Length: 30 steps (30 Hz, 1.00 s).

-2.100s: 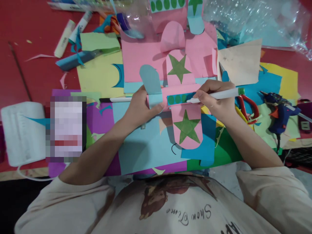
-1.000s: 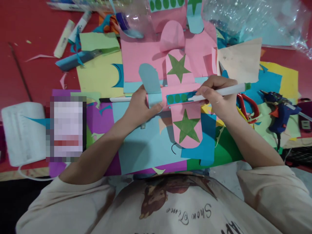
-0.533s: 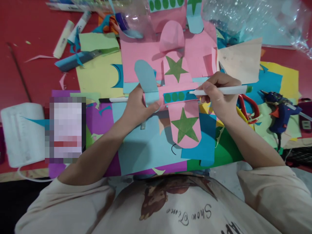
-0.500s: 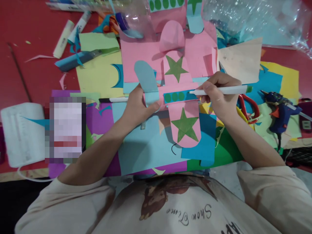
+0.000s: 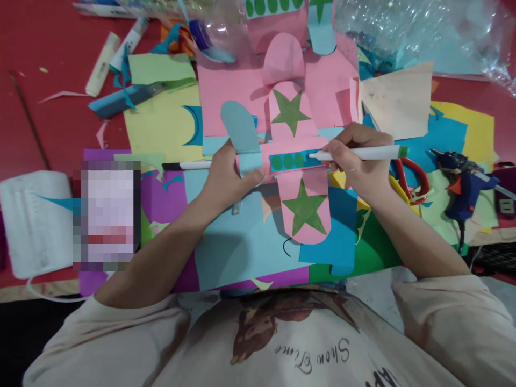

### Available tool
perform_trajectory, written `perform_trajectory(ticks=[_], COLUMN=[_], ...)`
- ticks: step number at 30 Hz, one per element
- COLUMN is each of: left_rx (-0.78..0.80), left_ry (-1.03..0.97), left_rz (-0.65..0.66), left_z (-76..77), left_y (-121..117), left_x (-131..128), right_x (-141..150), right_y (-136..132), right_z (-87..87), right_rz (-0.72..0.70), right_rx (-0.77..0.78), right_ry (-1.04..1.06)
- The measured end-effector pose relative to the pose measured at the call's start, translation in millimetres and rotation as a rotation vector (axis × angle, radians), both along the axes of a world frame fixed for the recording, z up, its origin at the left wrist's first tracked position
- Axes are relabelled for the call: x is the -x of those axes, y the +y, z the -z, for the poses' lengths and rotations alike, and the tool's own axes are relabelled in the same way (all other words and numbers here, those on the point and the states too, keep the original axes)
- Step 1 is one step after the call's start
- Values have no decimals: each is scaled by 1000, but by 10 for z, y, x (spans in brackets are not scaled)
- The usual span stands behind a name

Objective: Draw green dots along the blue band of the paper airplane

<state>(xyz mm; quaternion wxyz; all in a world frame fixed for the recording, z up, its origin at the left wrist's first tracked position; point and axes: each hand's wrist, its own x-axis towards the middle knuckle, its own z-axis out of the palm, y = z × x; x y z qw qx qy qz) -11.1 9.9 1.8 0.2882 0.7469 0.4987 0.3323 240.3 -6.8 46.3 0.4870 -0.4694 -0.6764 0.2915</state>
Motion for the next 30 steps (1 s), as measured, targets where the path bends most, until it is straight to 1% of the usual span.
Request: perform_trajectory(ticks=[7, 11, 15, 22, 26, 30], left_rx=[4, 25, 24, 23, 34, 23], left_ry=[-13, -16, -9, -5, -8, 3], left_rz=[4, 5, 4, -4, 5, 21], left_z=[-5, -17, -13, 0, -14, -19], left_y=[-2, 4, 8, 5, 12, 12], left_x=[-6, -6, -2, 2, 5, 12], right_x=[-15, -32, -38, -25, -11, -8], right_y=[23, 31, 26, 30, 21, 21], right_z=[4, -18, -45, -57, -61, -34], right_rz=[-31, -35, -37, -2, 50, 66], right_rx=[0, 41, 60, 57, 98, 117], right_ry=[-12, -76, -94, -30, 24, 71])
